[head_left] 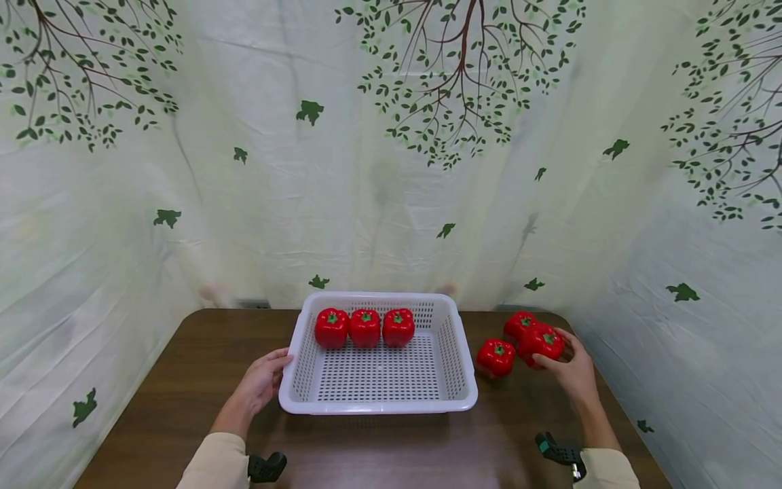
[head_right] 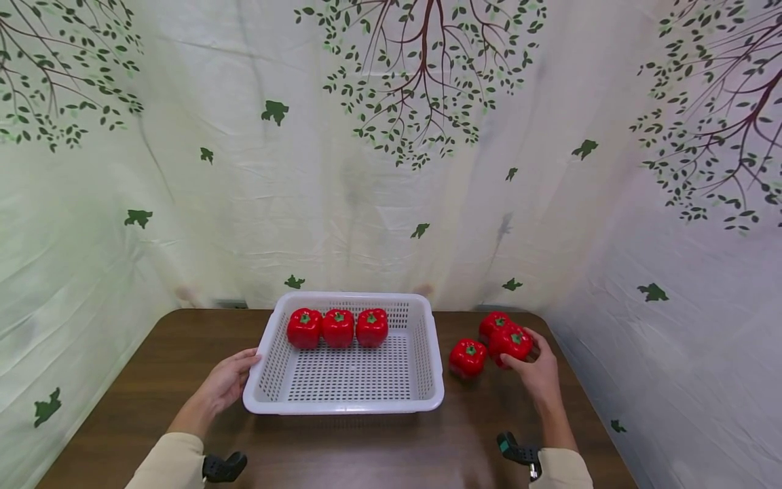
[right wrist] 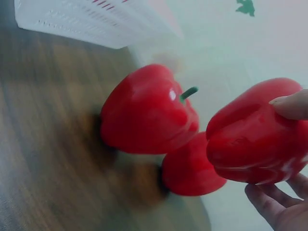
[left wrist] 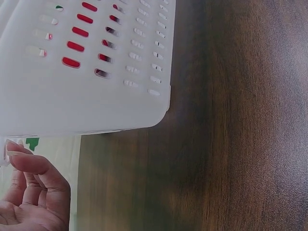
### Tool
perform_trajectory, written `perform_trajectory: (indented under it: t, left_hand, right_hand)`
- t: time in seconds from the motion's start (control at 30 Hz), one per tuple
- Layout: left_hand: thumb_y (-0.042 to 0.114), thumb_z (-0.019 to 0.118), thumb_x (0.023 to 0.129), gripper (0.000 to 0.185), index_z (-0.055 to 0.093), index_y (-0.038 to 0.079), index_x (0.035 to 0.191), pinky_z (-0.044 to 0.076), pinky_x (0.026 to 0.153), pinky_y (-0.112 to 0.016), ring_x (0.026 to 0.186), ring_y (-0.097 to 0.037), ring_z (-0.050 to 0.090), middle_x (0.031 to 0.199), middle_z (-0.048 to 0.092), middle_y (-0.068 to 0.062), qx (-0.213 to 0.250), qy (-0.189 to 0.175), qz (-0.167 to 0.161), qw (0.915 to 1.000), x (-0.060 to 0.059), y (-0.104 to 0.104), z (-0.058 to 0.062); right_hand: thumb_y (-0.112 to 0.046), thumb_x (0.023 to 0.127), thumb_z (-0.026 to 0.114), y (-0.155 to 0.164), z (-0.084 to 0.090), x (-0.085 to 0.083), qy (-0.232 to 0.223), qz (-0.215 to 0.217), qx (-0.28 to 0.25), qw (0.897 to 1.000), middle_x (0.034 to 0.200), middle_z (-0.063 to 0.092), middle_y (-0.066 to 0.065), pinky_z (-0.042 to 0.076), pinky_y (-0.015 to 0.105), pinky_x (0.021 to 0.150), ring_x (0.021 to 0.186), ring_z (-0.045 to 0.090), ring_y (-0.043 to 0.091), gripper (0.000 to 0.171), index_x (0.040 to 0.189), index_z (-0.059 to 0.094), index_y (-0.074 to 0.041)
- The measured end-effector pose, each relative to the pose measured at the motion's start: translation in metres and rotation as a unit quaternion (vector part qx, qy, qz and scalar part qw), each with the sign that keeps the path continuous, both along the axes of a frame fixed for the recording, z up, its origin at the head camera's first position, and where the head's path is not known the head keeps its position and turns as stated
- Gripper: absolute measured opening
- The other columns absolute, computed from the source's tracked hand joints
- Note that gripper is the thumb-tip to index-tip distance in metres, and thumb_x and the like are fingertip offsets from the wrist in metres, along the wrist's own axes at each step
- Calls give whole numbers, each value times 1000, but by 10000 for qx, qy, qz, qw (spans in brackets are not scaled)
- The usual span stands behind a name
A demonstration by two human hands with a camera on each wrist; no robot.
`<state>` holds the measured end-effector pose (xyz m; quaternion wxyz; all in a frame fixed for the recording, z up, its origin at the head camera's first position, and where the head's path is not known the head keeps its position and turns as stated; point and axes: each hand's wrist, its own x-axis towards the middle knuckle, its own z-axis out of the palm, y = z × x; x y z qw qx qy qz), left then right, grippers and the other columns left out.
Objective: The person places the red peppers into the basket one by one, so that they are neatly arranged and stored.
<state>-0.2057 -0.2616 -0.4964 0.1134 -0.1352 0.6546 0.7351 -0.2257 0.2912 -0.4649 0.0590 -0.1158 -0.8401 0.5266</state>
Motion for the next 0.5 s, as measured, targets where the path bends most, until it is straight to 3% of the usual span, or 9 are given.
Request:
perform_trajectory:
  t: [0.5]
  left_hand:
    - [26,52,100,52,36,-2,140,49,94,-49,100,-19,63,119,61,-8,34,-36,18,10000,0,0,0]
  right_hand:
    - [-34,83,76,-16,28,-7,-16,867,216,9960,146,35,24,47,51,95,126,39,42,88,149,26,-5]
